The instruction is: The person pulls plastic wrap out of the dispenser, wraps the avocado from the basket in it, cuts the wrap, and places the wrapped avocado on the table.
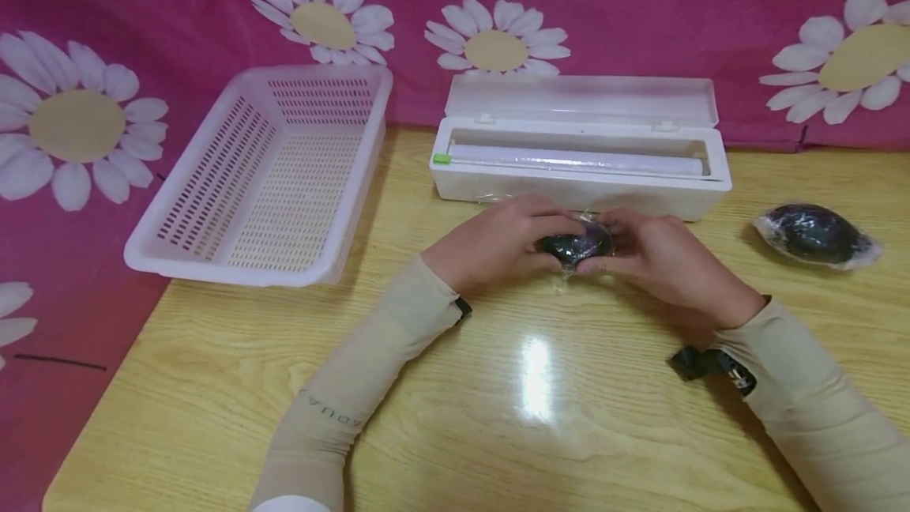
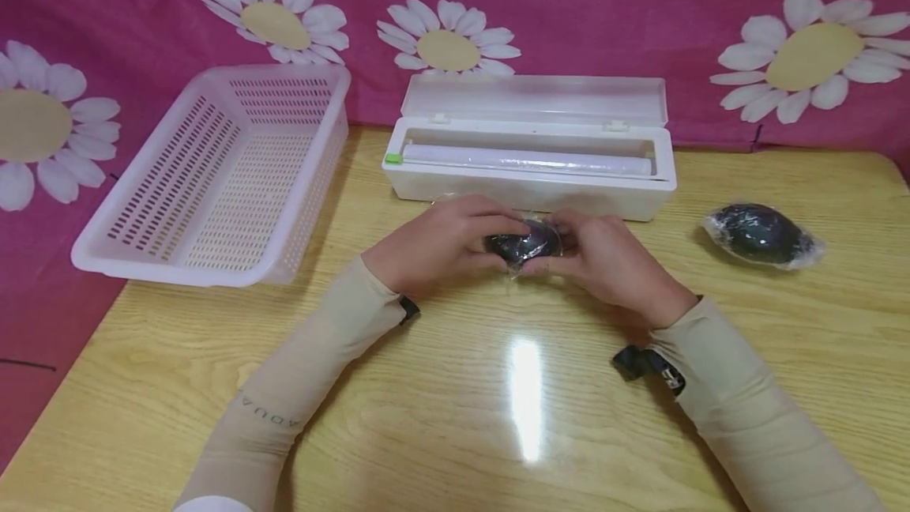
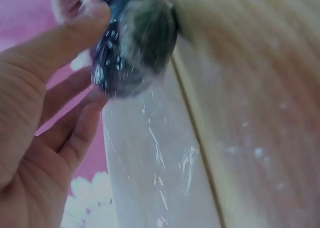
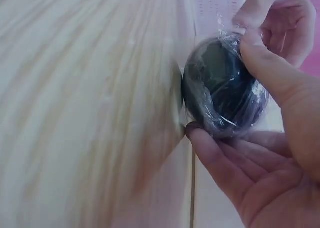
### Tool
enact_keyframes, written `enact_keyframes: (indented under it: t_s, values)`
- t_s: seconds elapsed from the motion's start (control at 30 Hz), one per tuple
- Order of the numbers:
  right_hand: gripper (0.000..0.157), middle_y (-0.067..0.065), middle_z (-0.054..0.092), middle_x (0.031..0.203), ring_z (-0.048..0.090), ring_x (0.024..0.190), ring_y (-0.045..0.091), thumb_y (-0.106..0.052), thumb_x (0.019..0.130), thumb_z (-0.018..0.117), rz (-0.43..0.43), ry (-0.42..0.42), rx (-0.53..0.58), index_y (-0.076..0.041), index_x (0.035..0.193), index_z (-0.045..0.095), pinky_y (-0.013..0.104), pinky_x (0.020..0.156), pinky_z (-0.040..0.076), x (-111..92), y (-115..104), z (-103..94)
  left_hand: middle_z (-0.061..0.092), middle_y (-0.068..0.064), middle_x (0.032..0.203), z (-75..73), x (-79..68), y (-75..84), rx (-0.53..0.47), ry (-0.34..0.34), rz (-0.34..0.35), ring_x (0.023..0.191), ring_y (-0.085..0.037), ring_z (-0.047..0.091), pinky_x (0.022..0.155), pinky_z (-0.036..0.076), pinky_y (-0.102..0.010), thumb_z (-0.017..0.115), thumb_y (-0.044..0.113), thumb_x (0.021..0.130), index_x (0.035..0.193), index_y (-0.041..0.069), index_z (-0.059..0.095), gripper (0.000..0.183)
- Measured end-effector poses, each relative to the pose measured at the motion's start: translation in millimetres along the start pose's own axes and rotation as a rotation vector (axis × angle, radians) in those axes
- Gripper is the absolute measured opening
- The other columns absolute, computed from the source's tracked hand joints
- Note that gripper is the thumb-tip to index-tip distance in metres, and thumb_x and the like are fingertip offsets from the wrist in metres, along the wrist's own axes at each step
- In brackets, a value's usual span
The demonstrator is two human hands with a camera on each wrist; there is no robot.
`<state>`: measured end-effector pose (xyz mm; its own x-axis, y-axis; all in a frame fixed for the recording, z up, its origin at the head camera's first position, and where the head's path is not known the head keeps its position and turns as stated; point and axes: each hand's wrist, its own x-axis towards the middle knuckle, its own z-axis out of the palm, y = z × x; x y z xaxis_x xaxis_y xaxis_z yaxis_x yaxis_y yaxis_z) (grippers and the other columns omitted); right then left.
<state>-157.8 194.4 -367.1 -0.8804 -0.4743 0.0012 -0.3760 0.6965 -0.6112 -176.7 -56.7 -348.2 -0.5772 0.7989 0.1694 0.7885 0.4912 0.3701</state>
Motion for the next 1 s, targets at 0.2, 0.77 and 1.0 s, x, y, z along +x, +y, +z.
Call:
enact_keyframes:
  t_s: [0.2,0.77,1.0]
  values:
    - [0.064,0.012,0.075,0.122,0.069,0.104,0.021,-0.045,0.088,0.080,0.005,-0.021,-0.013,-0.008,0.138,0.065,0.044,0.090,0.055,-0.7,3.1,-2.5,0.060,-0.001,0.146,-15.6,-10.1,-9.2,-0.013,0.040,-0.148,0.138,-0.016,0.053,0.120,0.041,-0.029,0.074,0.034,0.096,0.145,0.018,0.059,0.054]
    - [0.063,0.008,0.076,0.114,0.055,0.088,0.018,-0.037,0.081,0.088,-0.030,-0.012,-0.022,-0.009,0.134,0.070,0.018,0.073,0.043,-10.2,13.8,-8.3,0.075,-0.006,0.118,-28.6,-24.3,-36.1,0.269,0.045,-0.355,0.113,-0.026,0.061,0.103,0.051,-0.035,0.068,0.025,0.101,0.117,0.010,0.077,0.023]
    - [0.066,0.010,0.074,0.114,0.054,0.084,0.017,-0.040,0.084,0.085,-0.021,-0.044,-0.005,-0.006,0.138,0.066,0.020,0.069,0.040,-10.6,17.8,-10.0,0.079,-0.001,0.110,-42.5,-27.0,-33.0,0.087,0.106,-0.394,0.109,-0.020,0.069,0.101,0.054,-0.035,0.068,0.034,0.100,0.110,0.014,0.081,0.025]
